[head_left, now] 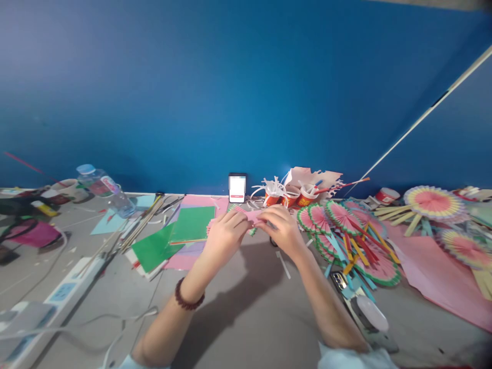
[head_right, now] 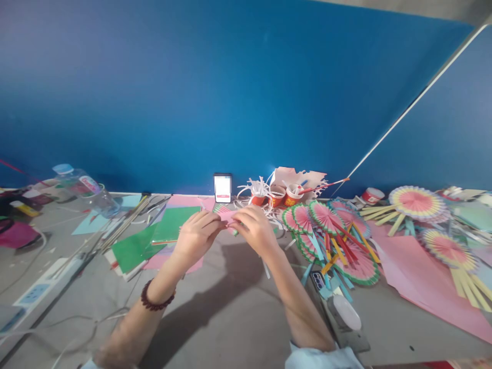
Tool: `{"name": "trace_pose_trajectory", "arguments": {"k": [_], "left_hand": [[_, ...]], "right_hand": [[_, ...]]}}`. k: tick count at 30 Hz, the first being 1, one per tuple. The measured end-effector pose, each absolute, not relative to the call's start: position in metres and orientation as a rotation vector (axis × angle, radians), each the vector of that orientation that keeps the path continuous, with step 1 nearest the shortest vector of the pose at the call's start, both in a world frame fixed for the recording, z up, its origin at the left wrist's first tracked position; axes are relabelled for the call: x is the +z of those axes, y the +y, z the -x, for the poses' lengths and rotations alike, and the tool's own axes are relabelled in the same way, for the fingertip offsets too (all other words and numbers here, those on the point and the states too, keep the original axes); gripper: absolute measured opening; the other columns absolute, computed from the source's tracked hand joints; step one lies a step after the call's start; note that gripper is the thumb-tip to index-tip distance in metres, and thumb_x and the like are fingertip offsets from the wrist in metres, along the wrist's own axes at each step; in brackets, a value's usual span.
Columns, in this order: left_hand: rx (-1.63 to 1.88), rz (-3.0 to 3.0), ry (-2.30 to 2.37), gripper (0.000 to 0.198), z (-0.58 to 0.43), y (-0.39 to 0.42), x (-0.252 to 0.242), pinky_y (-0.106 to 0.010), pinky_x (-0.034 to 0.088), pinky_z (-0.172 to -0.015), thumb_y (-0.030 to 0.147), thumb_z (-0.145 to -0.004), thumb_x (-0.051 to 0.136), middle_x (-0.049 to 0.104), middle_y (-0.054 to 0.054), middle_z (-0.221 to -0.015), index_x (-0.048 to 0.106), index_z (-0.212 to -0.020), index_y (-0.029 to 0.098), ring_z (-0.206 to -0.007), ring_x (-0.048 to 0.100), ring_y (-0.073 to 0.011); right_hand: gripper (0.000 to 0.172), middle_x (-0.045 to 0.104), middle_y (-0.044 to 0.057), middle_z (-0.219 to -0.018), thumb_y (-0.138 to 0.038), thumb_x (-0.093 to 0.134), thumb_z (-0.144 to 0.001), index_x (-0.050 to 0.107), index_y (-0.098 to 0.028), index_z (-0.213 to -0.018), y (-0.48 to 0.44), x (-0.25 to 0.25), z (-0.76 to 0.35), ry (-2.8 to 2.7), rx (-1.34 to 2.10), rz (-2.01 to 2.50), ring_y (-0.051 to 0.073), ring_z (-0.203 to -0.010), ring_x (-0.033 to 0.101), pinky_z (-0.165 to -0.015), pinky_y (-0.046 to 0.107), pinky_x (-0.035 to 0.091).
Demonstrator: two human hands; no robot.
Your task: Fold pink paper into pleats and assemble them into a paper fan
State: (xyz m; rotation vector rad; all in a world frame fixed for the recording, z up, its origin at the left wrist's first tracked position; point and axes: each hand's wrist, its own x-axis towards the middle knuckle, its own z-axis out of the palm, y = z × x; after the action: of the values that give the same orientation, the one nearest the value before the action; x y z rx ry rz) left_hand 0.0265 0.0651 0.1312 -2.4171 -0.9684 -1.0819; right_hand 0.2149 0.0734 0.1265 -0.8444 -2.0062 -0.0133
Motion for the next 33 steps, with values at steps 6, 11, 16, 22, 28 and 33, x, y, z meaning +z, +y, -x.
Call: {"name": "trace_pose_trajectory", "arguments": {"k": [6,11,16,22,28,33], "left_hand": [[-1.154,2.419,-0.925,0.017,-0.024,0.065,0.138,-0.027,0.037,-0.061,0.016,-0.09,0.052,0.064,-0.002,-0.072,0.062,-0.076,0.017,-0.068,0.053,-0.0145],[-1.181,2.392,-0.967,0.019,-0.023,0.063,0.139,-0.027,0.036,-0.06,0.015,-0.089,0.054,0.063,-0.001,-0.071,0.059,-0.071,0.017,-0.067,0.052,-0.0138],[-1.198,2.353,-0.968,0.021,-0.024,0.064,0.137,-0.027,0.036,-0.06,0.016,-0.089,0.054,0.062,-0.001,-0.071,0.056,-0.068,0.017,-0.066,0.051,-0.0134],[-1.138,2.373,-0.987,0.012,-0.026,0.061,0.134,-0.028,0.038,-0.064,0.013,-0.088,0.053,0.063,-0.003,-0.075,0.06,-0.08,0.017,-0.071,0.053,-0.0159],[-1.174,2.382,-0.959,0.011,-0.03,0.06,0.128,-0.029,0.039,-0.064,0.013,-0.089,0.052,0.064,-0.005,-0.078,0.062,-0.088,0.016,-0.072,0.053,-0.0172],[-1.519,2.564,-1.041,0.011,-0.027,0.065,0.128,-0.025,0.042,-0.062,0.017,-0.087,0.057,0.061,-0.003,-0.074,0.062,-0.077,0.017,-0.069,0.055,-0.0141]], "right_hand": [[0.009,0.068,0.005,-0.085,-0.03,0.063,-0.085,0.066,-0.02,-0.084,0.07,0.135,-0.22,-2.067,0.067,0.832,0.019,-0.084,0.06,-0.078,0.034,0.05],[0.007,0.068,0.006,-0.088,-0.024,0.061,-0.087,0.066,-0.02,-0.09,0.069,0.133,-0.22,-2.012,0.067,0.801,0.019,-0.087,0.06,-0.081,0.034,0.049],[0.006,0.068,0.006,-0.088,-0.019,0.06,-0.087,0.066,-0.021,-0.088,0.067,0.134,-0.219,-1.971,0.066,0.802,0.019,-0.087,0.059,-0.082,0.036,0.049],[0.012,0.066,0.006,-0.081,-0.016,0.057,-0.087,0.068,-0.022,-0.084,0.066,0.134,-0.215,-1.952,0.043,0.8,0.02,-0.082,0.058,-0.075,0.034,0.049],[0.016,0.065,0.005,-0.078,-0.014,0.055,-0.089,0.068,-0.022,-0.084,0.064,0.131,-0.211,-1.991,-0.013,0.817,0.019,-0.079,0.056,-0.074,0.035,0.048],[0.013,0.068,0.005,-0.092,-0.021,0.062,-0.085,0.067,-0.025,-0.097,0.066,0.132,-0.214,-1.965,0.029,0.842,0.022,-0.092,0.057,-0.083,0.039,0.046]]}}
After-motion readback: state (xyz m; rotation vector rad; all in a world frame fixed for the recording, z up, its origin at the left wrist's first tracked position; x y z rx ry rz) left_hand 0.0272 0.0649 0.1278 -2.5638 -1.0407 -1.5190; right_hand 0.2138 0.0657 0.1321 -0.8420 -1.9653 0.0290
